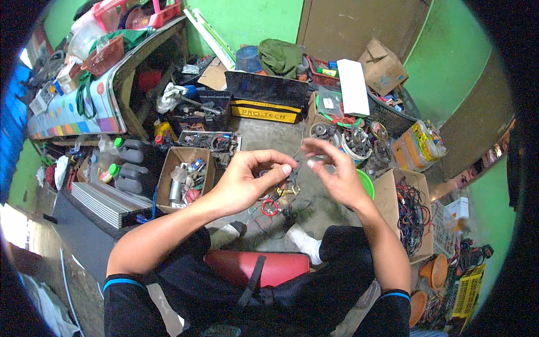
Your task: The person sits on the floor and manipulates a bundle of black wires, twisting and inspecting the ends. They then pick up a red and white wire harness and examine the connectors.
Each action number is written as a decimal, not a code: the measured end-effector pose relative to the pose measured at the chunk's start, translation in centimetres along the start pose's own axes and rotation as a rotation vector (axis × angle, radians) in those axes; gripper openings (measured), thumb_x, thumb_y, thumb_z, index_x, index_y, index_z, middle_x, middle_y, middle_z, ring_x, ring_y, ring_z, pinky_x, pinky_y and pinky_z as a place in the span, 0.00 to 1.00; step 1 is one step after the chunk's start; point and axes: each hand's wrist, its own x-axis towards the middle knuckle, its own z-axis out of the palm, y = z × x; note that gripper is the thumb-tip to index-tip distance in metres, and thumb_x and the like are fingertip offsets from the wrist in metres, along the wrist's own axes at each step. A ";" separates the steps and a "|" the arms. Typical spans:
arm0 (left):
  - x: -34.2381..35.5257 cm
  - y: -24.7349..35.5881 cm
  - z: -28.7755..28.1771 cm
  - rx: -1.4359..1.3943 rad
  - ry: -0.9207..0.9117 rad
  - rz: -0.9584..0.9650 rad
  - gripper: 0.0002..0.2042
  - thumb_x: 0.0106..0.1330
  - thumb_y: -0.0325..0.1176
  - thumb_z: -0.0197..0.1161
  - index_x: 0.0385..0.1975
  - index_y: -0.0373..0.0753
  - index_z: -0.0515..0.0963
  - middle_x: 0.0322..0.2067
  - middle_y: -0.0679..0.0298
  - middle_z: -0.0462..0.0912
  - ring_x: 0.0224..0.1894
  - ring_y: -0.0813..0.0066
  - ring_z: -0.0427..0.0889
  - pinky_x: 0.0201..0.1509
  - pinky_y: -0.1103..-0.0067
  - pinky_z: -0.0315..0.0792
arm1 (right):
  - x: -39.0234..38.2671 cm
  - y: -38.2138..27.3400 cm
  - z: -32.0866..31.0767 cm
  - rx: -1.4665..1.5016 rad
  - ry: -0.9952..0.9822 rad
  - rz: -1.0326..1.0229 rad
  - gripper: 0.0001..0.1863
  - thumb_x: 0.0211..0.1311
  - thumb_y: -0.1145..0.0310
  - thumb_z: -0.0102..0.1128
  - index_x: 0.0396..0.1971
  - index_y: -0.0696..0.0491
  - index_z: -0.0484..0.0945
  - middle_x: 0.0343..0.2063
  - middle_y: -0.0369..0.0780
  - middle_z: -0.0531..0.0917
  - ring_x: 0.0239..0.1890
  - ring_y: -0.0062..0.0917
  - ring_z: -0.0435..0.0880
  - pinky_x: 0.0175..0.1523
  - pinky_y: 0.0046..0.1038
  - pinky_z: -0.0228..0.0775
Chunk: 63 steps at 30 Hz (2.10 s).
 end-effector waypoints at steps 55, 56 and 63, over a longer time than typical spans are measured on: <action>0.2 -0.3 0.3 0.051 0.077 0.137 0.15 0.53 0.21 0.69 0.39 0.34 0.72 0.35 0.65 0.78 0.37 0.81 0.78 0.43 0.82 0.74 | -1.1 -1.8 1.8 0.229 0.022 -0.054 0.10 0.57 0.73 0.62 0.37 0.61 0.79 0.31 0.39 0.82 0.34 0.20 0.80 0.40 0.23 0.71; 0.3 -0.4 0.2 0.002 0.059 0.120 0.15 0.53 0.21 0.69 0.39 0.34 0.72 0.36 0.64 0.77 0.37 0.81 0.78 0.43 0.81 0.74 | -1.1 -1.6 1.8 0.224 0.013 -0.041 0.08 0.58 0.74 0.60 0.37 0.61 0.79 0.31 0.39 0.82 0.34 0.20 0.80 0.40 0.23 0.71; 0.7 -0.9 -0.3 -0.194 -0.012 0.085 0.16 0.54 0.21 0.69 0.41 0.33 0.72 0.37 0.62 0.78 0.39 0.77 0.78 0.45 0.79 0.75 | -1.0 -1.3 2.0 0.291 0.075 -0.021 0.08 0.61 0.77 0.54 0.37 0.62 0.79 0.29 0.39 0.80 0.32 0.20 0.79 0.37 0.22 0.71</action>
